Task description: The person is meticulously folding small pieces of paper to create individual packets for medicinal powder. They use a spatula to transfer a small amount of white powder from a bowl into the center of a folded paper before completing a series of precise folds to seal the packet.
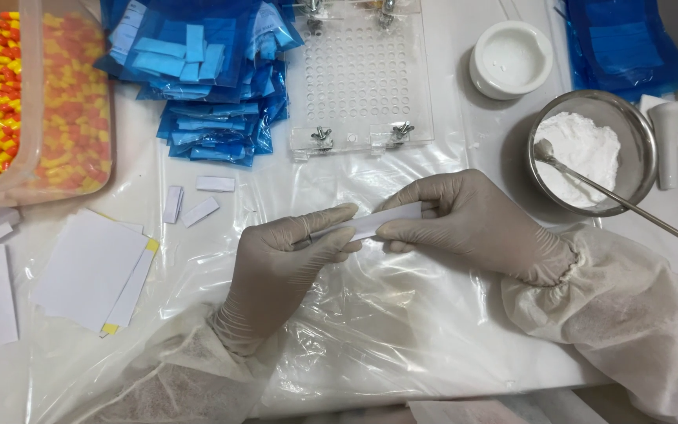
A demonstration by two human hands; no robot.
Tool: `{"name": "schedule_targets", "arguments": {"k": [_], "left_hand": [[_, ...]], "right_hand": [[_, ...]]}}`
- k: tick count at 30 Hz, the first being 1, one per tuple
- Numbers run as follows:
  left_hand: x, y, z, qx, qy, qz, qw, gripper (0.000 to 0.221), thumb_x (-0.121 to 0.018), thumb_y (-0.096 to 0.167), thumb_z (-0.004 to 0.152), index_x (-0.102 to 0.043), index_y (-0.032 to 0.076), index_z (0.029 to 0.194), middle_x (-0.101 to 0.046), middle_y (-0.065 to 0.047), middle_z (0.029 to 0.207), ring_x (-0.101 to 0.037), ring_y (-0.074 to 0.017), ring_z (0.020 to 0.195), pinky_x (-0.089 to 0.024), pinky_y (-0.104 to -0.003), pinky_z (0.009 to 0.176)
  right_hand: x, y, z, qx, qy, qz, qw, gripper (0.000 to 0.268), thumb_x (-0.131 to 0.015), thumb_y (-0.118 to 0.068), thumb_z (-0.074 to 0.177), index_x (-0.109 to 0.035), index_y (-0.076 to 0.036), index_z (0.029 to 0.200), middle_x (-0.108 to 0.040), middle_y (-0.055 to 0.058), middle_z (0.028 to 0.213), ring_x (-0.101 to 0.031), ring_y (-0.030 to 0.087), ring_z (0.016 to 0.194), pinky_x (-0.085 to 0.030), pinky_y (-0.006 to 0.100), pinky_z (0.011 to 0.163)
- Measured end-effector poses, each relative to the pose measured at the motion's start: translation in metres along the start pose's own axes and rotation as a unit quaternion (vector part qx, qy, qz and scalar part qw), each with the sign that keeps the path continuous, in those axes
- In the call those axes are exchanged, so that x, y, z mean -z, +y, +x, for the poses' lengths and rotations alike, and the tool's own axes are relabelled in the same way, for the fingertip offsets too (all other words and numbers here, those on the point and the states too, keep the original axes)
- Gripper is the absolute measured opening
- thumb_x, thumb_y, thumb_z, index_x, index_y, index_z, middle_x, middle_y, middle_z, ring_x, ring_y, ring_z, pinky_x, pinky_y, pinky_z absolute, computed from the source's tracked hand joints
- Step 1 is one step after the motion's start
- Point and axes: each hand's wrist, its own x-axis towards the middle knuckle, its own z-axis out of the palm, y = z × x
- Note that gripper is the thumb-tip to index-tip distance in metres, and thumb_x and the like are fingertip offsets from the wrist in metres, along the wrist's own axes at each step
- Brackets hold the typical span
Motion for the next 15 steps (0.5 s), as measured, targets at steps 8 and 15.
{"name": "schedule_targets", "arguments": {"k": [8,15], "left_hand": [[0.0015,0.0090,0.0007,0.035,0.018,-0.016,0.999,0.027,-0.080,0.010,0.082,-0.080,0.003,0.108,-0.081,-0.026,0.102,-0.081,-0.0299,0.090,-0.068,-0.035,0.080],[0.0006,0.0036,0.0013,-0.030,-0.006,0.030,0.999,0.025,-0.081,0.009,0.082,-0.080,0.007,0.107,-0.080,-0.023,0.103,-0.081,-0.0288,0.089,-0.070,-0.033,0.077]], "right_hand": [[0.0052,0.0049,0.0032,-0.005,-0.004,0.039,0.999,0.029,-0.082,0.002,0.077,-0.077,0.013,0.104,-0.080,0.025,0.075,-0.079,0.021,0.068,-0.067,0.028,0.069],[-0.0017,0.0119,0.0043,0.018,0.008,0.032,0.999,0.029,-0.084,0.001,0.076,-0.077,0.013,0.101,-0.080,0.025,0.074,-0.077,0.018,0.066,-0.067,0.027,0.067]]}}
